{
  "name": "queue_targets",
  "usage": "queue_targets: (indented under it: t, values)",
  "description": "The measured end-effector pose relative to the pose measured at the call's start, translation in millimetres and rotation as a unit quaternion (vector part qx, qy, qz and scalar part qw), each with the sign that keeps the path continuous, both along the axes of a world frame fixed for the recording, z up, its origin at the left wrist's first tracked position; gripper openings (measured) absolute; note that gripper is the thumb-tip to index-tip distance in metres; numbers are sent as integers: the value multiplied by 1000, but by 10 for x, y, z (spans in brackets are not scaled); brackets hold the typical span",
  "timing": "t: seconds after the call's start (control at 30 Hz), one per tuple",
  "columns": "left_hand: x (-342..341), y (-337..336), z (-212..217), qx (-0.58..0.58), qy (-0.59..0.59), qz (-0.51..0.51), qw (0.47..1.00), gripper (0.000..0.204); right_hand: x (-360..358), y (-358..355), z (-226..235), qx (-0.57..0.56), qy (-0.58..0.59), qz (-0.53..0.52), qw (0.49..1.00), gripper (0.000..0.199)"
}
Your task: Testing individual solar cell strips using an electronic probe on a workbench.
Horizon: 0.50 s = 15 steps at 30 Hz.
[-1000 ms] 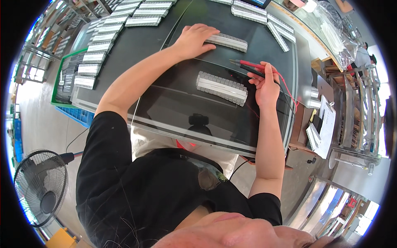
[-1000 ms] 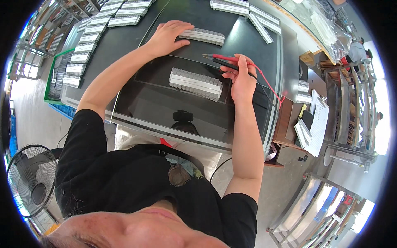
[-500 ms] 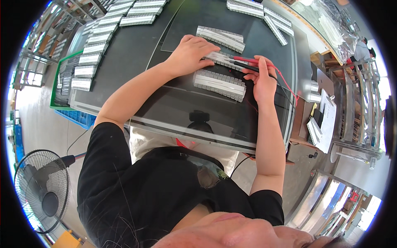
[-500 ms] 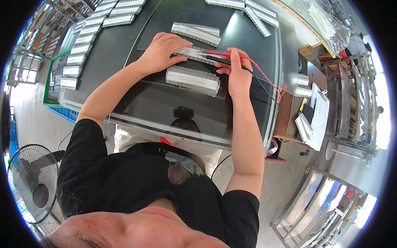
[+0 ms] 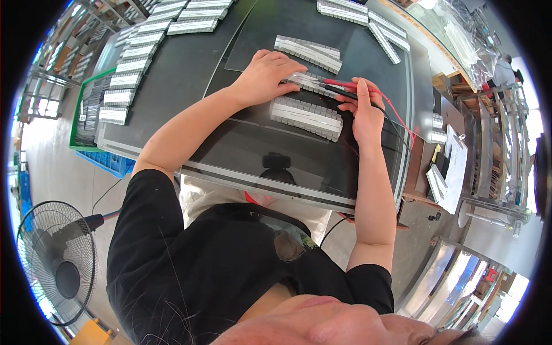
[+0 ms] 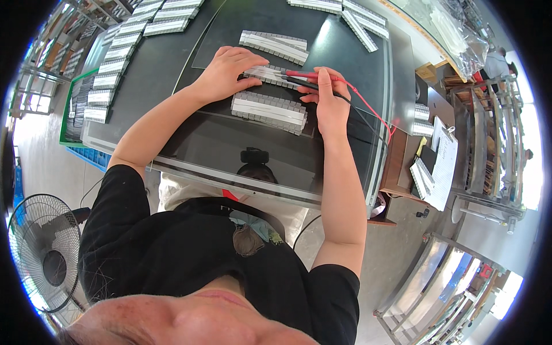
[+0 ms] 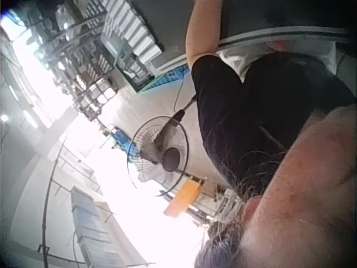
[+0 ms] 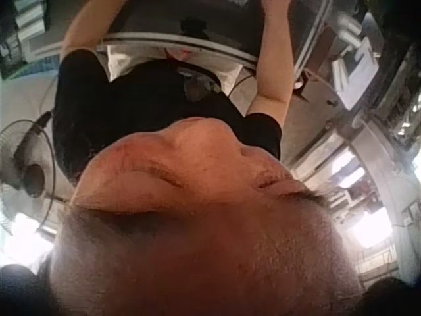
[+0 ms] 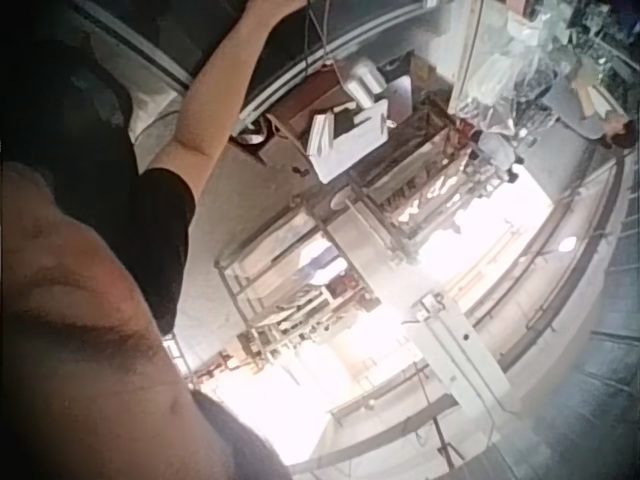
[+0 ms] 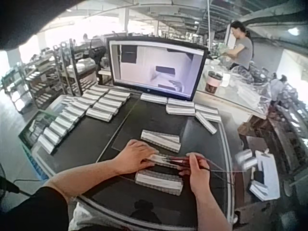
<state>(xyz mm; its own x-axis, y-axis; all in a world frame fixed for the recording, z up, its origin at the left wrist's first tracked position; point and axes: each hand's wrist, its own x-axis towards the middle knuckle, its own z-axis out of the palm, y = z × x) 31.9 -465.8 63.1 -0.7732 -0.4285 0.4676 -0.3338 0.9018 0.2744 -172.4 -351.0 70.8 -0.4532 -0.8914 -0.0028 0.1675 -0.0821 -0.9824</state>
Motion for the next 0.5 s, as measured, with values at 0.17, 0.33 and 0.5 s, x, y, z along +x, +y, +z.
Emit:
queue_targets:
  t: [0.17,0.33,0.5]
  values:
    - [28,-35,63,41,-14,12,999,37,-87,-16,-53,-17,-68,-19,997,27]
    - [153,168,268,205,-22,-6,978,40,-119,-10,-54,-35,-112,-28,993,26]
    - [294,511,192,122,-55,-49,990,43,-112,-16,-58,-32,-107,-18,994,26]
